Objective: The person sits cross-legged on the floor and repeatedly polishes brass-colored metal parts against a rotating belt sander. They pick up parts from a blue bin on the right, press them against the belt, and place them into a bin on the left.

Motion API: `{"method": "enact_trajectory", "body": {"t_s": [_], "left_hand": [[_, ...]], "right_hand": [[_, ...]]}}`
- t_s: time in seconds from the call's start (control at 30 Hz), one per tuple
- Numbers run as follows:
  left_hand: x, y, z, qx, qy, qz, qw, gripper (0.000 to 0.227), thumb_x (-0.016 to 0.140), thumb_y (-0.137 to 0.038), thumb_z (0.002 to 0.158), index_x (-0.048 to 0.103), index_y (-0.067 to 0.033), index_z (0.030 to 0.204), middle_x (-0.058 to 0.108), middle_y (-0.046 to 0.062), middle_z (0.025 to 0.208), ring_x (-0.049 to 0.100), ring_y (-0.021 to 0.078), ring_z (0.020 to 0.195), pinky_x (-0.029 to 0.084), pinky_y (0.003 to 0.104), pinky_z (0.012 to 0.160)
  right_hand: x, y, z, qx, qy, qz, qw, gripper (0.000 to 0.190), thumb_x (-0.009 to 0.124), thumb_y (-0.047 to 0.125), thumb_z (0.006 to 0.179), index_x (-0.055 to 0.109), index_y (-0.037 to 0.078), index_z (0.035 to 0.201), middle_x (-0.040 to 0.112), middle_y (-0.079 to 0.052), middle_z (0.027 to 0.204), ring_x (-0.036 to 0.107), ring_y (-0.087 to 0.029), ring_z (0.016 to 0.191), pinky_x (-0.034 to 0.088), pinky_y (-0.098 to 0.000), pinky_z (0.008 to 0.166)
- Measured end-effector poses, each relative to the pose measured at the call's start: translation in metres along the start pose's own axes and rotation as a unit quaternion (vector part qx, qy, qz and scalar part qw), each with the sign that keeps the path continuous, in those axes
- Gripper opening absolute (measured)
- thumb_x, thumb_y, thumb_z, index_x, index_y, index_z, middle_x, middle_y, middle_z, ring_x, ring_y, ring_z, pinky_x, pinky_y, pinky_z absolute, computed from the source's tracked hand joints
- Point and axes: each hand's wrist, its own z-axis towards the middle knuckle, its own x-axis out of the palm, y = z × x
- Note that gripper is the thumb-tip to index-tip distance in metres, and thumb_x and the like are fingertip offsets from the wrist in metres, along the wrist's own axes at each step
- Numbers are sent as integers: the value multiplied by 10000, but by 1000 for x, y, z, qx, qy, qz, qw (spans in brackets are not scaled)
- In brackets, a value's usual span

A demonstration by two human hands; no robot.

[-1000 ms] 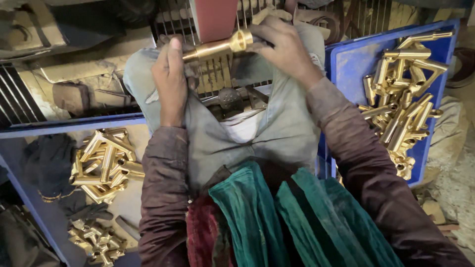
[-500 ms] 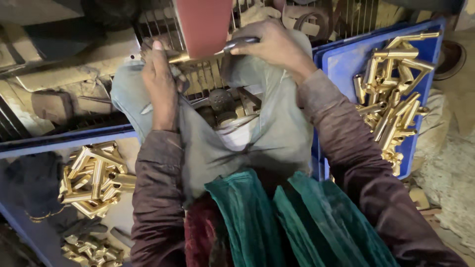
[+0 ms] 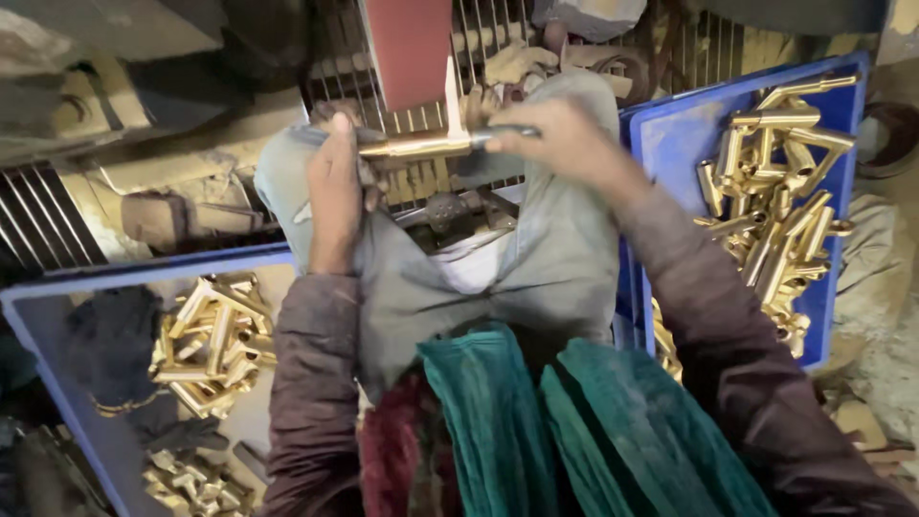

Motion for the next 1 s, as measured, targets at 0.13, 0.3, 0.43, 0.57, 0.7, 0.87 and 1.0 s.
{"method": "enact_trajectory", "body": {"t_s": [0.13, 0.3, 0.43, 0.57, 0.7, 0.87, 1.0], "left_hand": [[3, -8, -9, 32, 36, 39, 998, 609, 475, -545, 1077, 715, 15, 1064, 631, 33, 692, 544, 89, 494, 367, 231, 405], [14, -12, 9, 12, 7, 2, 1000, 504, 473, -527, 1038, 667, -76, 925, 694, 43, 669, 527, 87, 454, 351, 230, 381], [13, 15, 29, 7, -66, -4, 998, 521, 539, -513, 1068, 509, -106, 744, 519, 11, 581, 522, 108, 440, 356, 253, 377], [15, 28, 44, 9, -80, -30, 996, 496, 547, -504, 1049, 540, -109, 748, 528, 1, 581, 521, 105, 446, 340, 250, 376], [16, 33, 49, -8, -82, -49, 995, 469, 551, -507, 1036, 563, -114, 783, 530, -8, 596, 532, 102, 460, 332, 246, 377], [15, 40, 59, -13, -97, -60, 993, 488, 547, -514, 1034, 568, -98, 778, 540, -3, 594, 531, 101, 451, 336, 247, 368], [18, 38, 63, -18, -100, -75, 992, 492, 541, -516, 1027, 578, -94, 778, 523, 3, 570, 512, 110, 420, 344, 254, 355]], "right_hand": [[7, 19, -28, -181, -182, -140, 956, 357, 820, 216, 958, 705, -10, 1209, 650, -127, 1052, 636, -282, 937, 521, -395, 839], [13, 11, -6, -200, -222, -177, 938, 342, 861, 107, 901, 700, 23, 1192, 607, -115, 1042, 598, -305, 958, 502, -414, 849], [26, -6, 5, -166, -224, -160, 947, 348, 853, 77, 884, 699, 43, 1194, 605, -112, 1036, 595, -317, 989, 506, -416, 879], [29, -17, 14, -141, -217, -160, 953, 352, 819, 83, 881, 691, 44, 1207, 611, -126, 1086, 615, -342, 1046, 520, -421, 925], [26, -21, 20, -79, -173, -84, 978, 336, 840, 199, 929, 717, 35, 1195, 650, -141, 1068, 653, -326, 1003, 529, -417, 883], [15, -43, 41, -47, -94, -32, 994, 348, 842, 273, 910, 741, 33, 1141, 697, -132, 971, 660, -287, 887, 516, -390, 800], [5, -59, 60, 99, 42, 109, 988, 295, 786, 290, 969, 798, 39, 1124, 711, -100, 874, 575, -236, 801, 437, -380, 716]]}}
